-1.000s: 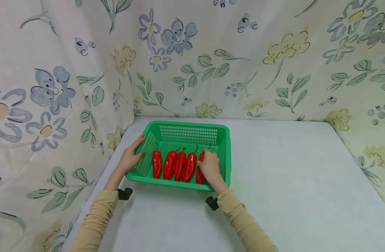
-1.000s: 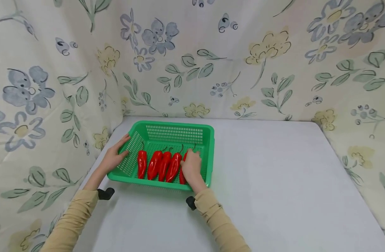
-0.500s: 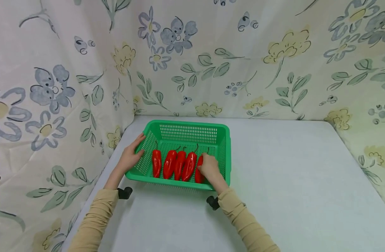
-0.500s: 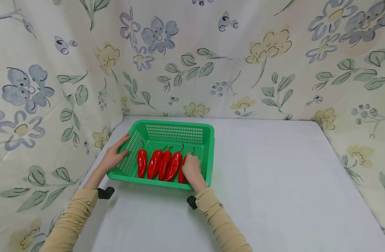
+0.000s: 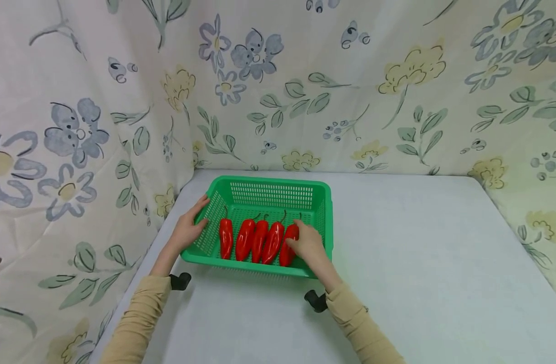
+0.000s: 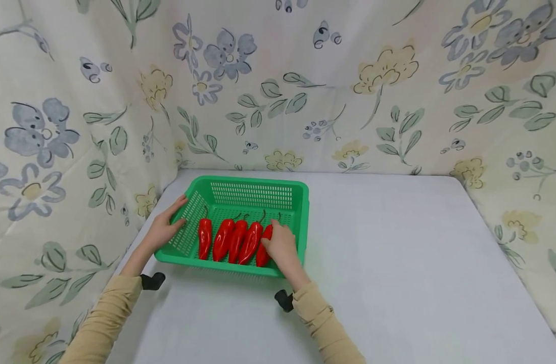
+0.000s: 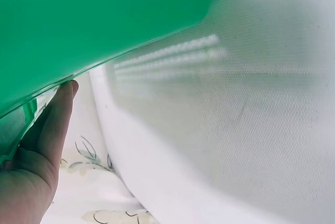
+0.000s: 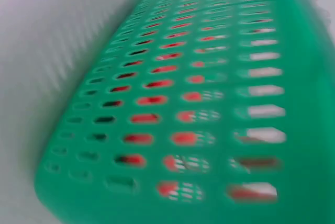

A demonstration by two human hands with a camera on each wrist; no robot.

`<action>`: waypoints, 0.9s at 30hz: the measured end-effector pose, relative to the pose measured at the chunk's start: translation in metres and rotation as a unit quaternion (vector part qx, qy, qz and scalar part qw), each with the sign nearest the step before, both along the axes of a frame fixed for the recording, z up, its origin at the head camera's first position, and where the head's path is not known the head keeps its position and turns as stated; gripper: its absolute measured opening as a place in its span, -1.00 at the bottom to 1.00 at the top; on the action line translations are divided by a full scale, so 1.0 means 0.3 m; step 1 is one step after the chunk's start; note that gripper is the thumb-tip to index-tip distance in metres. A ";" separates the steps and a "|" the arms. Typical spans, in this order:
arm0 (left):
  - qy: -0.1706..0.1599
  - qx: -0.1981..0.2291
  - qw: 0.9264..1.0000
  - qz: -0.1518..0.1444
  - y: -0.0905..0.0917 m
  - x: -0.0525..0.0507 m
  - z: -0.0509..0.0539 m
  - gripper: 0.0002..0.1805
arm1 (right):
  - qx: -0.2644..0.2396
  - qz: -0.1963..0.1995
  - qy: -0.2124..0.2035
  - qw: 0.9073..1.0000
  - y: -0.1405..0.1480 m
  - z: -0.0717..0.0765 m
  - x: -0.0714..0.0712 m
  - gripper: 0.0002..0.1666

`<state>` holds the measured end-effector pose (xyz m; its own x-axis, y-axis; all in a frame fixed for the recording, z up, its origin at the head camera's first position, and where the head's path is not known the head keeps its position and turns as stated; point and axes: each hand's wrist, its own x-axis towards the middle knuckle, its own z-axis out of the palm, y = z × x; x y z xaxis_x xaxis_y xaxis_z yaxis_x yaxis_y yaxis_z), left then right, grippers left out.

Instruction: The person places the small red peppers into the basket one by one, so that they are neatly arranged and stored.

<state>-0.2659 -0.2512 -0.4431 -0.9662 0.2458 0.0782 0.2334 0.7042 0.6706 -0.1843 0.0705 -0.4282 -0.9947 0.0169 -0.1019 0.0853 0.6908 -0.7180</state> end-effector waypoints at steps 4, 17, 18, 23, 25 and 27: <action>0.003 -0.001 1.000 0.000 -0.004 0.001 -0.005 -0.36 | -0.066 0.018 0.037 0.997 0.034 0.031 0.044 -0.35; 0.023 0.001 1.000 0.004 -0.018 0.007 -0.003 -0.40 | -0.245 0.037 0.045 0.968 0.170 0.091 0.213 -0.42; 0.034 0.004 0.999 0.010 -0.018 0.009 -0.004 -0.42 | -0.250 0.034 0.042 0.967 0.182 0.088 0.225 -0.43; 0.146 0.030 0.982 0.114 -0.010 0.024 -0.014 -0.58 | -0.262 0.023 0.054 0.963 0.246 0.067 0.274 -0.42; 0.193 0.058 0.964 0.175 -0.003 0.030 -0.017 -0.64 | -0.259 0.015 0.061 0.964 0.275 0.057 0.293 -0.42; 0.227 0.090 0.943 0.225 0.002 0.035 -0.015 -0.67 | -0.247 0.007 0.067 0.967 0.308 0.046 0.313 -0.43</action>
<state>-0.2555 -0.2507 -0.4477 -0.8269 -0.2372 0.5098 0.2298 0.6849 0.6915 -0.0903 0.1628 -0.4145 -0.9993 -0.0135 0.0357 -0.0380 0.2616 -0.9644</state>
